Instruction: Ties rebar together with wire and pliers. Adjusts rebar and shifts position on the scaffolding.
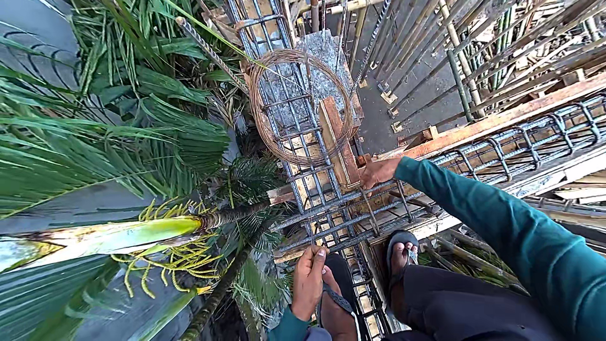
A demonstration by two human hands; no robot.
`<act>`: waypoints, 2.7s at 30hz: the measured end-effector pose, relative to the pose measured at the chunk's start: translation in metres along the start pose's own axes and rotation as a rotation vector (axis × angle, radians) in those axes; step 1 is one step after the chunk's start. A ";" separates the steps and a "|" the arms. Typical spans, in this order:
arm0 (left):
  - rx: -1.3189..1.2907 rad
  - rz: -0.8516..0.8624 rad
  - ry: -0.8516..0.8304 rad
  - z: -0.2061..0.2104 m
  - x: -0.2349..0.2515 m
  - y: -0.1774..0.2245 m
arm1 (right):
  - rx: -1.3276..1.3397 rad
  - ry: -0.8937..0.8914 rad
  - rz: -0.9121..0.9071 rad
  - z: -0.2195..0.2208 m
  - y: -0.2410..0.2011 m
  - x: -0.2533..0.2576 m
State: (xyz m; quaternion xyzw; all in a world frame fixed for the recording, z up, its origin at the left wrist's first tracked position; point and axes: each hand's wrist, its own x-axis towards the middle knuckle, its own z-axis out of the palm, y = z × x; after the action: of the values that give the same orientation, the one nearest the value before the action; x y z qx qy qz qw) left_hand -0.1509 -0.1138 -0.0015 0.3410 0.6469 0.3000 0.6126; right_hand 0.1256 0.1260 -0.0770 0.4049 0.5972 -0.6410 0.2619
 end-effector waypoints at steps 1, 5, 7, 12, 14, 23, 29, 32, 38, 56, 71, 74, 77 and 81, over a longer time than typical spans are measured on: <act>0.004 0.000 -0.002 0.000 0.000 0.000 | -0.009 0.004 0.000 0.001 0.001 -0.001; 0.007 0.018 -0.018 -0.001 0.000 0.000 | 0.077 0.034 -0.003 0.003 0.000 -0.008; 0.001 0.026 -0.016 -0.001 0.000 0.000 | 0.132 0.042 -0.001 0.004 -0.003 -0.013; 0.015 0.019 -0.003 0.000 0.000 0.003 | -0.028 0.181 -0.123 0.014 0.007 -0.015; 0.010 0.018 0.003 -0.001 0.001 0.002 | -0.158 0.293 -0.171 0.023 0.007 -0.021; 0.009 -0.010 -0.015 0.002 0.006 0.000 | -0.425 0.634 -0.443 0.053 0.022 -0.025; 0.015 -0.044 0.006 0.003 0.011 0.004 | -0.549 0.748 -0.477 0.065 0.027 -0.027; 0.019 -0.049 -0.001 0.003 0.013 0.004 | -0.413 0.554 -0.394 0.049 0.018 -0.033; 0.008 -0.068 0.008 0.004 0.011 0.003 | -0.067 0.280 -0.173 0.023 0.003 -0.031; 0.024 -0.013 -0.007 0.006 -0.001 0.003 | -0.196 0.100 -0.042 0.003 -0.011 0.005; -0.006 0.020 0.014 -0.001 -0.014 0.002 | -0.438 0.262 -0.052 0.030 -0.034 -0.040; 0.011 0.013 0.011 -0.002 -0.016 0.005 | -0.422 0.491 0.068 0.081 -0.046 -0.057; 0.020 0.040 0.005 -0.002 -0.016 0.005 | -0.459 0.475 0.170 0.116 -0.068 -0.063; 0.039 0.083 0.001 0.001 -0.015 0.005 | -0.534 0.366 0.223 0.120 -0.088 -0.056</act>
State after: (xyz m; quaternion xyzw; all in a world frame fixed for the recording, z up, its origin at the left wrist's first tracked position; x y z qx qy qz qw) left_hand -0.1490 -0.1226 0.0113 0.3792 0.6384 0.3125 0.5925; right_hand 0.0592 0.0136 0.0134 0.4934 0.7330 -0.3461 0.3155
